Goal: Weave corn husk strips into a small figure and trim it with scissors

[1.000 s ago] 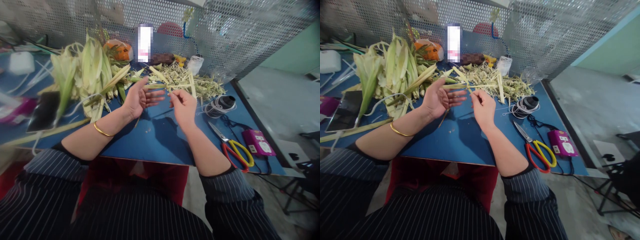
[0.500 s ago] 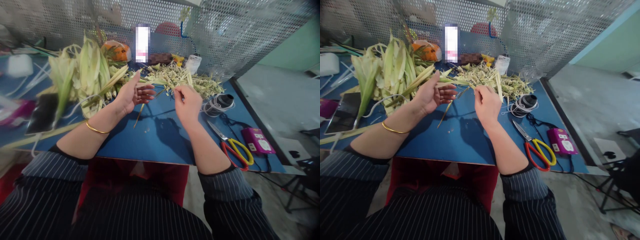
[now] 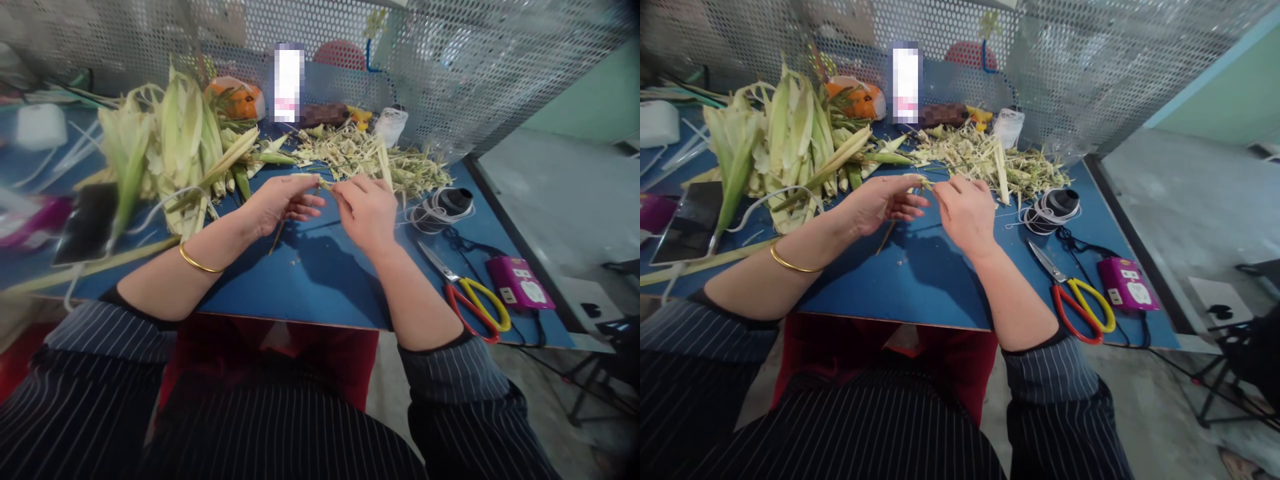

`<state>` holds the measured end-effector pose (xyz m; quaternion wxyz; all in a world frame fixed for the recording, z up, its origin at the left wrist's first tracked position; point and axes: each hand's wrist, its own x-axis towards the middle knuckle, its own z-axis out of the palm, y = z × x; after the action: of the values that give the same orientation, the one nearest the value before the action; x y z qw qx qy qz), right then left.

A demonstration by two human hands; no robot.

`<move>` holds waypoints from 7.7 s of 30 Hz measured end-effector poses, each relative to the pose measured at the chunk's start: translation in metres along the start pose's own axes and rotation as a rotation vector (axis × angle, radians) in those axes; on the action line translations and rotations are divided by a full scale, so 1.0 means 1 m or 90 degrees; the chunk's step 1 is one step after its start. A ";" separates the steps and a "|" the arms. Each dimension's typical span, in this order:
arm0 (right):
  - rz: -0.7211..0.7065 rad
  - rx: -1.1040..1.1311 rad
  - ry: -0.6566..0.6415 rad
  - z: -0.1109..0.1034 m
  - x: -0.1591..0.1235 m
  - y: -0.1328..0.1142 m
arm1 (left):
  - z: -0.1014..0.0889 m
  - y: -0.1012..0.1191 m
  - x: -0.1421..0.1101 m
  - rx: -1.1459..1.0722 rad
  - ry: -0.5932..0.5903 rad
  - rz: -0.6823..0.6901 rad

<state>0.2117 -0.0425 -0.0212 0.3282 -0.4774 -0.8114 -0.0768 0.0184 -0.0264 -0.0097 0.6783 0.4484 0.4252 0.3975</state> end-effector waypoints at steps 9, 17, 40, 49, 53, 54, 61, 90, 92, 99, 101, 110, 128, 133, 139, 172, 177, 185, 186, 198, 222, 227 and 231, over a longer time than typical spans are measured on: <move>0.029 -0.021 0.058 -0.002 0.000 0.007 | -0.001 -0.001 0.004 -0.053 -0.139 0.010; -0.113 -0.078 -0.005 -0.003 0.003 0.008 | -0.002 -0.004 0.003 0.000 -0.105 0.020; 0.057 0.270 -0.022 -0.011 -0.002 -0.017 | 0.010 -0.005 -0.005 0.058 0.044 0.074; 0.184 0.347 -0.024 -0.007 0.002 -0.011 | 0.024 -0.009 -0.022 0.379 -0.126 -0.012; 0.258 0.507 -0.092 -0.003 0.003 -0.015 | 0.029 -0.012 -0.022 0.398 -0.134 -0.054; 0.257 0.503 -0.062 -0.004 0.002 -0.017 | 0.029 -0.013 -0.021 0.383 -0.120 -0.062; 0.065 0.210 0.039 -0.011 -0.011 -0.033 | 0.016 -0.012 -0.003 0.116 0.015 -0.091; -0.157 -0.123 -0.052 0.009 -0.015 -0.032 | 0.014 -0.005 0.005 -0.271 0.125 -0.026; -0.240 -0.115 -0.072 0.011 -0.014 -0.035 | 0.016 -0.011 0.006 -0.269 0.104 -0.032; -0.305 -0.098 -0.086 0.018 -0.012 -0.036 | 0.028 -0.023 0.002 -0.259 0.016 -0.041; -0.212 -0.023 -0.040 0.016 -0.013 -0.034 | 0.026 -0.022 0.001 -0.255 0.026 -0.032; 0.243 0.222 0.105 0.024 -0.008 -0.017 | 0.024 -0.019 -0.003 -0.079 0.066 0.030; 0.321 0.253 0.054 0.022 -0.003 -0.011 | 0.017 -0.011 -0.005 -0.033 -0.093 0.035; 0.384 0.373 0.026 0.026 -0.003 -0.013 | 0.019 -0.020 -0.003 0.063 -0.015 0.092; 0.443 0.542 -0.044 0.019 -0.003 -0.021 | 0.016 -0.015 0.001 0.107 0.120 0.137; 0.212 0.092 -0.022 0.009 -0.001 -0.007 | 0.020 -0.021 -0.006 0.135 0.062 0.072; 0.103 0.079 0.036 -0.005 0.002 -0.001 | 0.012 -0.020 0.001 0.056 0.125 0.077; -0.012 0.024 -0.008 -0.010 0.002 -0.001 | 0.012 -0.018 0.004 -0.011 0.135 0.029; -0.012 0.042 -0.015 -0.010 0.002 -0.003 | 0.012 -0.018 0.004 -0.015 0.133 0.026; 0.179 0.342 -0.115 0.025 -0.006 -0.015 | 0.013 -0.018 0.006 -0.033 0.169 0.088; 0.377 0.555 0.001 0.013 0.001 -0.011 | 0.020 -0.017 -0.001 0.120 0.148 0.140; 0.365 0.530 -0.003 0.014 0.001 -0.011 | 0.020 -0.020 0.000 0.152 0.164 0.164; 0.341 0.481 -0.006 0.018 -0.001 -0.010 | 0.019 -0.024 0.001 0.202 0.159 0.193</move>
<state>0.1959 -0.0405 -0.0334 0.4838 -0.5178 -0.6319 0.3140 0.0400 -0.0379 -0.0283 0.4742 0.5552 0.4909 0.4753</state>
